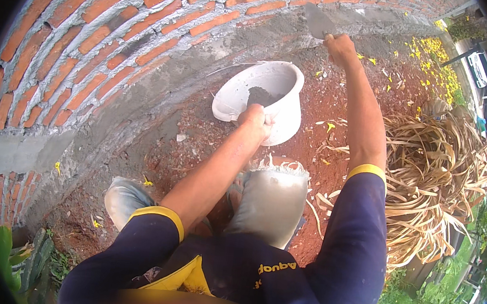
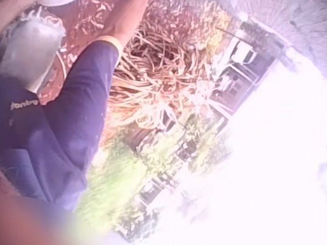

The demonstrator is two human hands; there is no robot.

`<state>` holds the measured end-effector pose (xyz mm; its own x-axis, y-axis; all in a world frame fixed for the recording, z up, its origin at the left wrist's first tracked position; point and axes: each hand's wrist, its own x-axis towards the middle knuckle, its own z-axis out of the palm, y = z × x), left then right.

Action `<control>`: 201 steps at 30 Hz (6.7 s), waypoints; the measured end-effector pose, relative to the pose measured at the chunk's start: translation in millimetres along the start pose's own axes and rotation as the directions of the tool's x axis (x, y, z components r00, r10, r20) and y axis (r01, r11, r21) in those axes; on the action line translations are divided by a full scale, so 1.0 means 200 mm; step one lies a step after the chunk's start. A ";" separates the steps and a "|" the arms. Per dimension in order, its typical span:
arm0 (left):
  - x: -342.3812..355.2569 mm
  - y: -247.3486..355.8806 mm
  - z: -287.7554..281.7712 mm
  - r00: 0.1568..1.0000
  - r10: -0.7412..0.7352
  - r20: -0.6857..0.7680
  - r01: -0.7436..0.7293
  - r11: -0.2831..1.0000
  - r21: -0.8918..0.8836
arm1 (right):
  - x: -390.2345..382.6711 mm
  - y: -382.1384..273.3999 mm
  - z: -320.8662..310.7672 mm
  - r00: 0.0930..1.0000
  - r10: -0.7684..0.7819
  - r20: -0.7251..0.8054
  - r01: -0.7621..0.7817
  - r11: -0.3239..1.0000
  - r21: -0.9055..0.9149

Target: The person scoops cement from a white bucket with a trowel and applies it to the gaps between bricks on a curved brick wall. The person repeatedly scoops and spreads cement along the wall surface.

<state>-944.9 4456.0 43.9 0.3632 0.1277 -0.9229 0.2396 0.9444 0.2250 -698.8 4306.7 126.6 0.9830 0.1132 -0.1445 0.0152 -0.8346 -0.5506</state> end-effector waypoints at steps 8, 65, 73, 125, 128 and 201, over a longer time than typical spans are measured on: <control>0.13 -0.04 -0.02 0.940 -0.210 0.270 0.231 0.972 -0.050 | 0.17 0.02 0.02 1.000 0.022 -0.006 -0.022 0.992 -0.123; 0.04 0.16 -0.44 0.803 0.483 0.349 -0.367 0.863 -0.348 | -0.38 -0.05 0.22 0.833 -0.467 0.297 0.540 0.802 -0.256; 0.04 0.22 -0.49 0.917 0.296 0.266 -0.230 0.940 -0.250 | -0.37 -0.18 0.24 0.964 -0.228 0.138 0.256 0.934 -0.247; -0.11 0.52 -1.28 0.650 0.676 -0.347 -0.757 0.617 -0.215 | -0.95 -0.63 0.64 0.844 -0.405 0.353 0.500 0.831 -0.243; -0.14 0.54 -1.30 0.651 0.674 -0.350 -0.757 0.610 -0.233 | -0.99 -0.70 0.71 0.846 -0.391 0.363 0.489 0.841 -0.231; -0.30 0.71 -2.28 0.342 0.884 -0.319 -0.897 0.408 0.170 | -1.64 -0.95 1.06 0.769 -0.475 0.427 0.512 0.858 0.033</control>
<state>-1342.6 4720.2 -11.0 0.0485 0.9751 -0.2163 -0.0745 0.2195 0.9728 -1062.9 4543.2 104.1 0.6707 0.7140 -0.2010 0.5103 -0.6408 -0.5735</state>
